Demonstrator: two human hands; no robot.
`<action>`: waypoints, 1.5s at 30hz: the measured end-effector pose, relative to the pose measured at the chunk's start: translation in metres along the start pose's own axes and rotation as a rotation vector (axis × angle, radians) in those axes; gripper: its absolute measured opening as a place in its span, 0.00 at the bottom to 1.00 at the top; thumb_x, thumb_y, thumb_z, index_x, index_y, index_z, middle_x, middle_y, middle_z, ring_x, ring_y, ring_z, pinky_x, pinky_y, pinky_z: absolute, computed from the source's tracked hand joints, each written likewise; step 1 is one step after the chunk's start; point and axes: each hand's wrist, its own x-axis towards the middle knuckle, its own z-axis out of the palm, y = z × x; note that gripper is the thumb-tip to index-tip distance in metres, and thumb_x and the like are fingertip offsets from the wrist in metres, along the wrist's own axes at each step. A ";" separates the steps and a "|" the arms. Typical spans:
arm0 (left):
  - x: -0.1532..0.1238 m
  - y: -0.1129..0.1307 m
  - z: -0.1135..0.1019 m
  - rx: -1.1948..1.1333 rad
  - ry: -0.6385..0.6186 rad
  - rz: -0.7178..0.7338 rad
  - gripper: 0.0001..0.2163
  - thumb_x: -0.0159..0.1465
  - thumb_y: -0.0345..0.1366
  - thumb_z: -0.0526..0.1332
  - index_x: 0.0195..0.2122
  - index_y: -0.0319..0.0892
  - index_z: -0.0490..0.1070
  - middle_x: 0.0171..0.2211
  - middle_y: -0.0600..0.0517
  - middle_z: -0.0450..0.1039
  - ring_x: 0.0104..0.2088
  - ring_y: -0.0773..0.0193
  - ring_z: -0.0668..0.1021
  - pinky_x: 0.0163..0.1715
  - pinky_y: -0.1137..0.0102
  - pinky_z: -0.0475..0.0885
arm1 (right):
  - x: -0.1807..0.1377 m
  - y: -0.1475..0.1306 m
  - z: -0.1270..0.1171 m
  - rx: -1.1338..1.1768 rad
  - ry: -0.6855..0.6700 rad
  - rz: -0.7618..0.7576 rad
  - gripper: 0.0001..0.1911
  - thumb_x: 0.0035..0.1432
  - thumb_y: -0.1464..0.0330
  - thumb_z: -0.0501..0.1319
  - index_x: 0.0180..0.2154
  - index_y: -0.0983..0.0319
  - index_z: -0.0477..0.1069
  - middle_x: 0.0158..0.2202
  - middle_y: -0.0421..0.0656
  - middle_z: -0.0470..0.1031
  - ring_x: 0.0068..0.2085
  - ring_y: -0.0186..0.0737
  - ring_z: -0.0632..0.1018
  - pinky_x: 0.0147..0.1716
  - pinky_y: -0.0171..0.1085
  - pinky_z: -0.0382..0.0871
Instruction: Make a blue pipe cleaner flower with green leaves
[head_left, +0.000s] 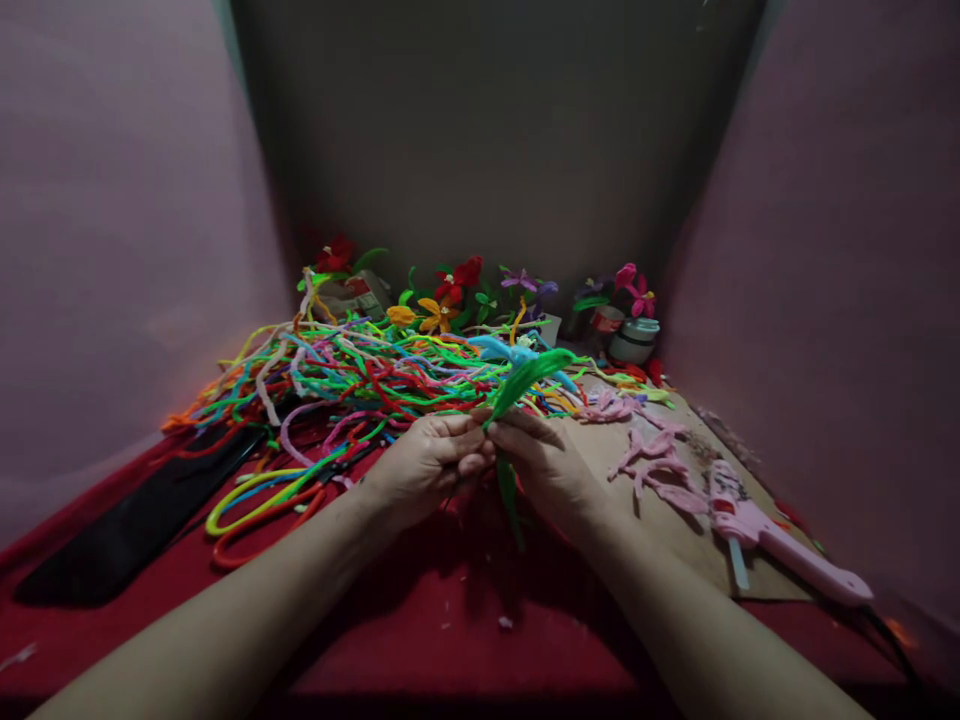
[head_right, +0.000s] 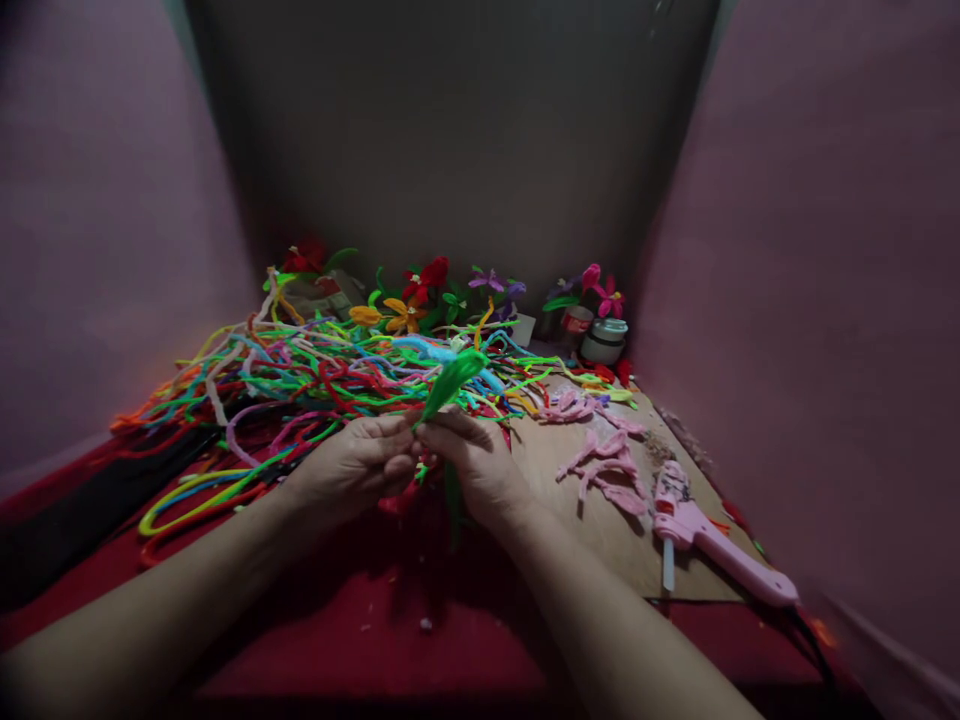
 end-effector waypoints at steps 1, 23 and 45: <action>0.000 0.000 -0.001 0.003 -0.026 -0.025 0.10 0.52 0.37 0.65 0.32 0.38 0.68 0.18 0.59 0.59 0.14 0.79 0.55 0.13 0.80 0.48 | 0.000 0.000 -0.001 0.014 -0.012 0.011 0.04 0.46 0.67 0.65 0.27 0.61 0.75 0.26 0.39 0.72 0.30 0.35 0.71 0.37 0.36 0.64; -0.003 0.003 0.008 0.671 0.142 0.322 0.13 0.57 0.40 0.58 0.20 0.37 0.64 0.18 0.58 0.54 0.21 0.73 0.58 0.21 0.76 0.54 | -0.010 -0.008 0.006 -0.254 0.129 -0.106 0.06 0.48 0.68 0.62 0.29 0.60 0.77 0.28 0.38 0.72 0.34 0.37 0.70 0.38 0.36 0.63; -0.003 0.002 0.002 0.608 0.046 0.181 0.12 0.57 0.40 0.58 0.22 0.37 0.67 0.15 0.58 0.58 0.16 0.75 0.58 0.16 0.78 0.52 | -0.004 -0.003 -0.004 -0.056 0.082 -0.129 0.02 0.44 0.69 0.65 0.23 0.62 0.75 0.25 0.39 0.71 0.32 0.36 0.69 0.38 0.38 0.64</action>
